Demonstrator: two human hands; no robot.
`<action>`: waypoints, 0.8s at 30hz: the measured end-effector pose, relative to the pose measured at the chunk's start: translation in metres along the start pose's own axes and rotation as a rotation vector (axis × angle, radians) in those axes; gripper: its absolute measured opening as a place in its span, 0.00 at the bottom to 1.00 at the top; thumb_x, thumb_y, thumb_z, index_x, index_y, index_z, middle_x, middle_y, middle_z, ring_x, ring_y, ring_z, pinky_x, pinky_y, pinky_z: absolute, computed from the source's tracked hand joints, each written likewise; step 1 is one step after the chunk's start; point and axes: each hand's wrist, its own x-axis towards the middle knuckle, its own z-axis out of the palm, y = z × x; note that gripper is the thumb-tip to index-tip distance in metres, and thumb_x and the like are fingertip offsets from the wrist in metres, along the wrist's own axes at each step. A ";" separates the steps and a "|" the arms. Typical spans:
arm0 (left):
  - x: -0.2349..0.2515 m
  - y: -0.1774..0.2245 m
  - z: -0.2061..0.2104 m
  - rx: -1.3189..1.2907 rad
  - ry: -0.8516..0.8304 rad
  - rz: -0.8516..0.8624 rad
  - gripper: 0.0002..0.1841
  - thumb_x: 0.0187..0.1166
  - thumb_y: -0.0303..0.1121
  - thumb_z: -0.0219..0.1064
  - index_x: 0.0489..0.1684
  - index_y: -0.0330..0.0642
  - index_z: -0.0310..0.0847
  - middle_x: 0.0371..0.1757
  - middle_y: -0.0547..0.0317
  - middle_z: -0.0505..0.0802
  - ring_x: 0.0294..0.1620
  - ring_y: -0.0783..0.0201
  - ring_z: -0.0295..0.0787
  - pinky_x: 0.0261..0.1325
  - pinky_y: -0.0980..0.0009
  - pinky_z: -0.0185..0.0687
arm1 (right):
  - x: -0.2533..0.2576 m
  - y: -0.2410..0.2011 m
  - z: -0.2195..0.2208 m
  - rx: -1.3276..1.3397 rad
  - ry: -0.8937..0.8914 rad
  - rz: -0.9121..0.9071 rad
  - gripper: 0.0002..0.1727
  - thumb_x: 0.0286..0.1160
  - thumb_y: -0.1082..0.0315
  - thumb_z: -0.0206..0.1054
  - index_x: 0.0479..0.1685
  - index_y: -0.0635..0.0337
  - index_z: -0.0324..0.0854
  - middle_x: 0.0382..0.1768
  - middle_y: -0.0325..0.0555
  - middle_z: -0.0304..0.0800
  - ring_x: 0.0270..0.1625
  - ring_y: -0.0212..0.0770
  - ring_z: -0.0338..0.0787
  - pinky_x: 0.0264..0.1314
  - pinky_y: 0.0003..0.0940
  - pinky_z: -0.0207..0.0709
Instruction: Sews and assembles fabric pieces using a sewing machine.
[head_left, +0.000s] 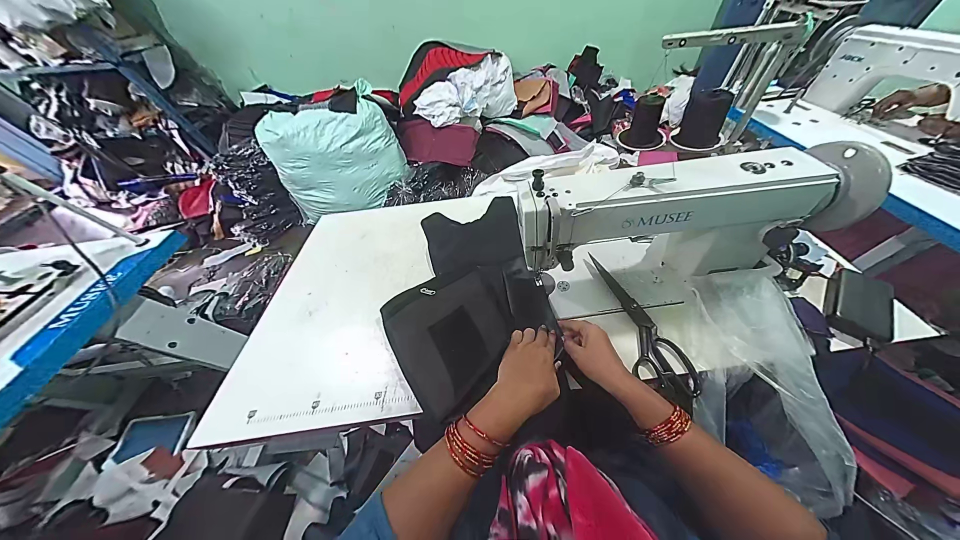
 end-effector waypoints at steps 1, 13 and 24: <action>0.000 0.000 0.001 -0.015 0.010 0.004 0.32 0.93 0.44 0.48 0.94 0.37 0.52 0.92 0.44 0.65 0.89 0.43 0.61 0.87 0.45 0.51 | 0.000 0.001 0.000 -0.010 -0.001 -0.002 0.22 0.80 0.77 0.57 0.72 0.70 0.79 0.59 0.61 0.88 0.55 0.44 0.89 0.64 0.36 0.80; -0.008 -0.009 -0.004 -0.089 0.097 0.082 0.28 0.93 0.44 0.47 0.78 0.31 0.75 0.75 0.36 0.80 0.80 0.39 0.71 0.80 0.45 0.61 | -0.007 -0.005 0.000 -0.163 -0.007 -0.017 0.23 0.80 0.75 0.57 0.75 0.66 0.80 0.55 0.59 0.85 0.52 0.46 0.86 0.61 0.38 0.78; -0.007 -0.015 -0.041 0.189 -0.200 0.209 0.39 0.85 0.52 0.65 0.93 0.47 0.58 0.84 0.36 0.72 0.82 0.34 0.66 0.77 0.33 0.59 | -0.007 -0.001 -0.001 -0.144 -0.030 -0.043 0.23 0.82 0.73 0.57 0.76 0.64 0.79 0.56 0.60 0.86 0.54 0.47 0.87 0.63 0.38 0.79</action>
